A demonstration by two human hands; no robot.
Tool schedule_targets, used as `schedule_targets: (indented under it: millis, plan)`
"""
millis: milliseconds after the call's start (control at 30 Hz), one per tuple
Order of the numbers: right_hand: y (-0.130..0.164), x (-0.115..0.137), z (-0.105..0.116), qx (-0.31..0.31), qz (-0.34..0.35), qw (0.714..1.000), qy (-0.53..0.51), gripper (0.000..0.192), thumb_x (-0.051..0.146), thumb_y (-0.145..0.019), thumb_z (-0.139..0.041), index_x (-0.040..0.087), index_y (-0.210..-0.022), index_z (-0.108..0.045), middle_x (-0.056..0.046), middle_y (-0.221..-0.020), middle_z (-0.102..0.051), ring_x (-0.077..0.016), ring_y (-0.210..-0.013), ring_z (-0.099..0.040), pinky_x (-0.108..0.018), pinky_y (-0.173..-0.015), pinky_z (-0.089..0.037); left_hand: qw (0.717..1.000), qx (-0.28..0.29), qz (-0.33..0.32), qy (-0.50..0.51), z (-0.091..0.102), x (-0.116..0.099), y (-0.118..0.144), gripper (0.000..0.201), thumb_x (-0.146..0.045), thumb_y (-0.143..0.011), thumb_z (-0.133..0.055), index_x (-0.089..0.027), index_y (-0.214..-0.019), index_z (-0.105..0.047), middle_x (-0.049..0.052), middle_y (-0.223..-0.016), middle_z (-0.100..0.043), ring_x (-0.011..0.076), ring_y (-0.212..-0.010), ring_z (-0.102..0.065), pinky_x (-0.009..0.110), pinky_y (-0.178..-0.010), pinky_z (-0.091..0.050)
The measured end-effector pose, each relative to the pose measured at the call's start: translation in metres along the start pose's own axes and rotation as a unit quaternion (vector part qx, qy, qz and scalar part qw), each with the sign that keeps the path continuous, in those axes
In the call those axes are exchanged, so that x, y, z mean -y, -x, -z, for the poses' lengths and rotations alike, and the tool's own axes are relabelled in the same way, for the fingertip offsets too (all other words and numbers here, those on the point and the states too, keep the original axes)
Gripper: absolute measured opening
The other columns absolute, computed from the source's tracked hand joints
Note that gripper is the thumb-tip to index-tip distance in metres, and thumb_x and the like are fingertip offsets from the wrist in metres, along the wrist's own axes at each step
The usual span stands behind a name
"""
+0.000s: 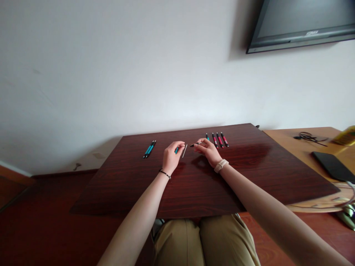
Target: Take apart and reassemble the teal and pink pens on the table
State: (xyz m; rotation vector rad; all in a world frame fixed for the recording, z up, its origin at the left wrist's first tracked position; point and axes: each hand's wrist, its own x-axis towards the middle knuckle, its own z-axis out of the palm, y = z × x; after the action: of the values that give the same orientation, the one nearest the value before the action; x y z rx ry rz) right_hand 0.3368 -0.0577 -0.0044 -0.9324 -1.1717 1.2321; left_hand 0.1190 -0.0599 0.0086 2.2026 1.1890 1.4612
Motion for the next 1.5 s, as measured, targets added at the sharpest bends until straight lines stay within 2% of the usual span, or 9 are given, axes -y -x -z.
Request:
schedule_targets:
  millis: [167, 433, 533, 733, 1033, 1233, 1333, 1500]
  plan:
    - [0.003, 0.003, -0.002, 0.030, -0.020, 0.997, -0.068, 0.050, 0.053, -0.069, -0.096, 0.025, -0.094, -0.063, -0.001, -0.087, -0.076, -0.0169, -0.080, -0.072, -0.026, -0.071, -0.051, 0.999, -0.006, -0.026, 0.028, -0.003, -0.006, 0.000, 0.013, -0.025, -0.102, -0.068, -0.024, -0.114, -0.074, 0.005, -0.110, -0.082, 0.0195, -0.101, -0.078, 0.034, -0.095, -0.061]
    - [0.004, 0.003, -0.005, 0.074, -0.025, 0.995, -0.063, 0.049, 0.050, -0.069, -0.098, 0.026, -0.096, -0.064, 0.001, -0.082, -0.076, -0.0170, -0.077, -0.071, -0.027, -0.070, -0.050, 0.999, -0.012, -0.019, 0.023, -0.001, -0.011, 0.001, 0.013, -0.027, -0.101, -0.070, -0.024, -0.113, -0.074, 0.006, -0.110, -0.082, 0.0216, -0.101, -0.079, 0.037, -0.096, -0.063]
    - [0.003, 0.002, -0.005, 0.080, -0.018, 0.996, -0.042, 0.048, 0.050, -0.071, -0.096, 0.026, -0.096, -0.064, 0.001, -0.082, -0.076, -0.0174, -0.078, -0.071, -0.028, -0.071, -0.051, 0.999, -0.014, -0.019, 0.029, -0.001, -0.011, 0.001, 0.013, -0.026, -0.101, -0.070, -0.024, -0.113, -0.075, 0.005, -0.110, -0.083, 0.0211, -0.102, -0.079, 0.037, -0.097, -0.062]
    - [0.004, -0.004, -0.007, 0.129, 0.065, 0.987, 0.065, 0.040, 0.055, -0.078, -0.089, 0.024, -0.093, -0.068, -0.002, -0.091, -0.076, -0.0204, -0.084, -0.072, -0.036, -0.084, -0.058, 0.999, -0.013, -0.026, 0.040, 0.002, -0.015, 0.001, 0.014, -0.027, -0.103, -0.068, -0.025, -0.114, -0.077, 0.004, -0.116, -0.083, 0.0207, -0.108, -0.079, 0.037, -0.102, -0.062]
    - [0.004, -0.005, -0.008, 0.164, 0.071, 0.981, 0.075, 0.037, 0.054, -0.084, -0.085, 0.024, -0.101, -0.072, -0.004, -0.098, -0.079, -0.0230, -0.089, -0.076, -0.039, -0.090, -0.061, 0.999, 0.027, -0.034, 0.008, 0.000, -0.015, 0.000, 0.019, -0.028, -0.105, -0.065, -0.027, -0.117, -0.079, 0.004, -0.123, -0.081, 0.0224, -0.116, -0.077, 0.040, -0.106, -0.060]
    - [0.003, -0.007, -0.008, 0.159, 0.068, 0.982, 0.071, 0.038, 0.055, -0.085, -0.084, 0.024, -0.102, -0.071, -0.004, -0.099, -0.080, -0.0234, -0.091, -0.077, -0.039, -0.091, -0.062, 0.998, 0.034, -0.036, -0.026, 0.000, -0.013, 0.001, 0.021, -0.027, -0.105, -0.064, -0.028, -0.122, -0.076, 0.004, -0.126, -0.080, 0.0217, -0.118, -0.074, 0.040, -0.108, -0.057]
    - [0.001, -0.011, -0.005, 0.136, 0.069, 0.986, 0.070, 0.038, 0.055, -0.085, -0.084, 0.025, -0.104, -0.069, -0.004, -0.097, -0.081, -0.0240, -0.094, -0.078, -0.039, -0.092, -0.061, 0.993, 0.053, -0.033, -0.104, 0.000, -0.012, 0.003, 0.022, -0.025, -0.104, -0.065, -0.027, -0.125, -0.074, 0.005, -0.126, -0.079, 0.0229, -0.118, -0.072, 0.042, -0.108, -0.053]
    - [-0.003, -0.013, -0.001, 0.060, 0.075, 0.994, 0.056, 0.039, 0.056, -0.086, -0.083, 0.025, -0.104, -0.067, -0.006, -0.096, -0.082, -0.0240, -0.093, -0.078, -0.038, -0.089, -0.060, 0.962, 0.115, -0.015, -0.249, -0.003, -0.005, 0.007, 0.019, -0.025, -0.098, -0.072, -0.027, -0.117, -0.077, 0.006, -0.129, -0.076, 0.0282, -0.124, -0.063, 0.048, -0.106, -0.045]
